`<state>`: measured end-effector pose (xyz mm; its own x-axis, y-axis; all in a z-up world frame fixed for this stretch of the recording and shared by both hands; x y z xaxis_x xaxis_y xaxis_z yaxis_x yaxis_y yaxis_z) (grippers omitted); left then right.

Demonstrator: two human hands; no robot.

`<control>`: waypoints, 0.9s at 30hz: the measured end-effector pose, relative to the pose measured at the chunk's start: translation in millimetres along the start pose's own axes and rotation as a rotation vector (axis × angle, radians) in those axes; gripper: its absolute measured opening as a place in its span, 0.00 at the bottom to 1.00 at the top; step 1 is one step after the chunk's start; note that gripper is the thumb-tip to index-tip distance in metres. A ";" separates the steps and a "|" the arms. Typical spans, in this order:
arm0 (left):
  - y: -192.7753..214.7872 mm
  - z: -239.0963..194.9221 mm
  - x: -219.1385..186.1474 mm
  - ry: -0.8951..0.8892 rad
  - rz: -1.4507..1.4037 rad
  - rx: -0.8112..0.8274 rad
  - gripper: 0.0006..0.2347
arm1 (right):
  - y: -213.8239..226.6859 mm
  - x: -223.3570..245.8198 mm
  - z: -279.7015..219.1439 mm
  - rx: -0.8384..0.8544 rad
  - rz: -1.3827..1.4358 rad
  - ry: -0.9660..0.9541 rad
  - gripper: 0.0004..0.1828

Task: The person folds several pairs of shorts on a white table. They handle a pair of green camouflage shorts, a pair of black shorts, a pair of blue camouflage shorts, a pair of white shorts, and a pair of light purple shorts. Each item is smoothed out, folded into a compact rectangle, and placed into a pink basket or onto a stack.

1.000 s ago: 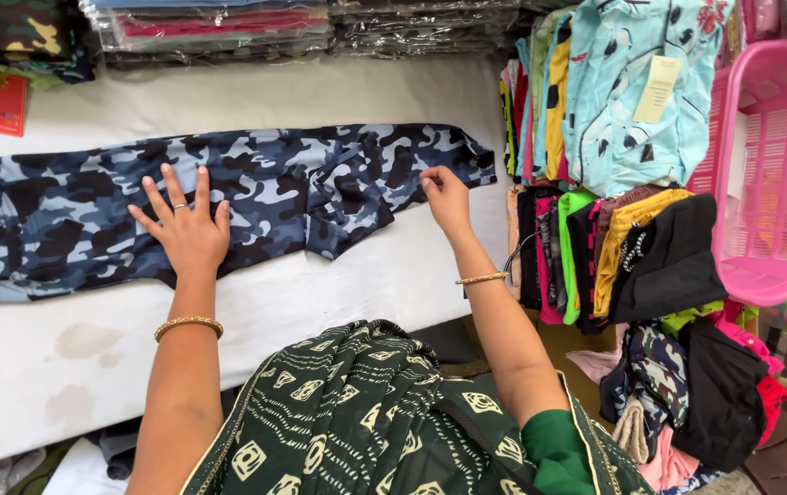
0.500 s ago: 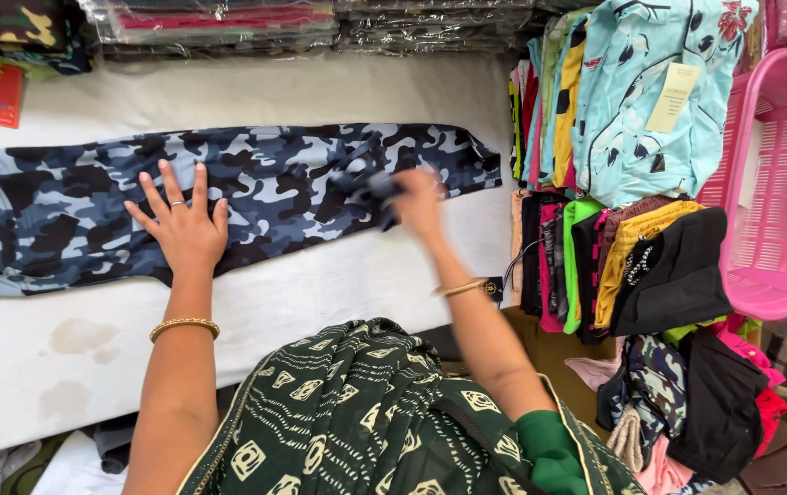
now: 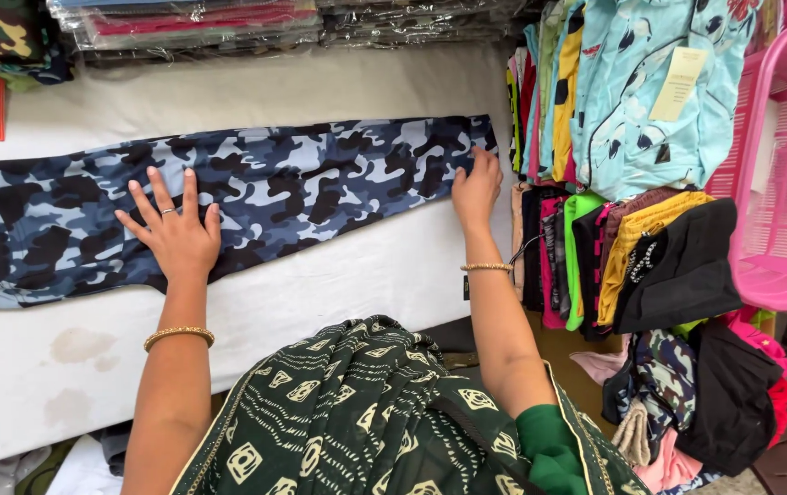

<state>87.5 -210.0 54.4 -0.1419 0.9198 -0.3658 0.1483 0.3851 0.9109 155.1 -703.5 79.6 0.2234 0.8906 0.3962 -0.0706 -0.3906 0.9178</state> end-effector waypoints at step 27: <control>29.0 -14.9 66.6 0.049 -2.062 -0.079 0.33 | 25.9 281.4 -60.4 0.900 1.086 0.469 0.19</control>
<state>67.7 -138.7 59.4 -0.0295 -0.7705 -0.6368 -0.2619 0.6208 -0.7389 157.4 -448.9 216.3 0.1181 -0.0001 0.9930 0.6559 -0.7508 -0.0781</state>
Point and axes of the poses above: each hand's wrist, its own z-axis towards the middle knuckle, its own y-axis out of the back of the hand, x = y × z, the point moved 1 cm from there along z, towards the middle knuckle, and after that the axes turned 9 degrees about x, right-handed, at the moved point
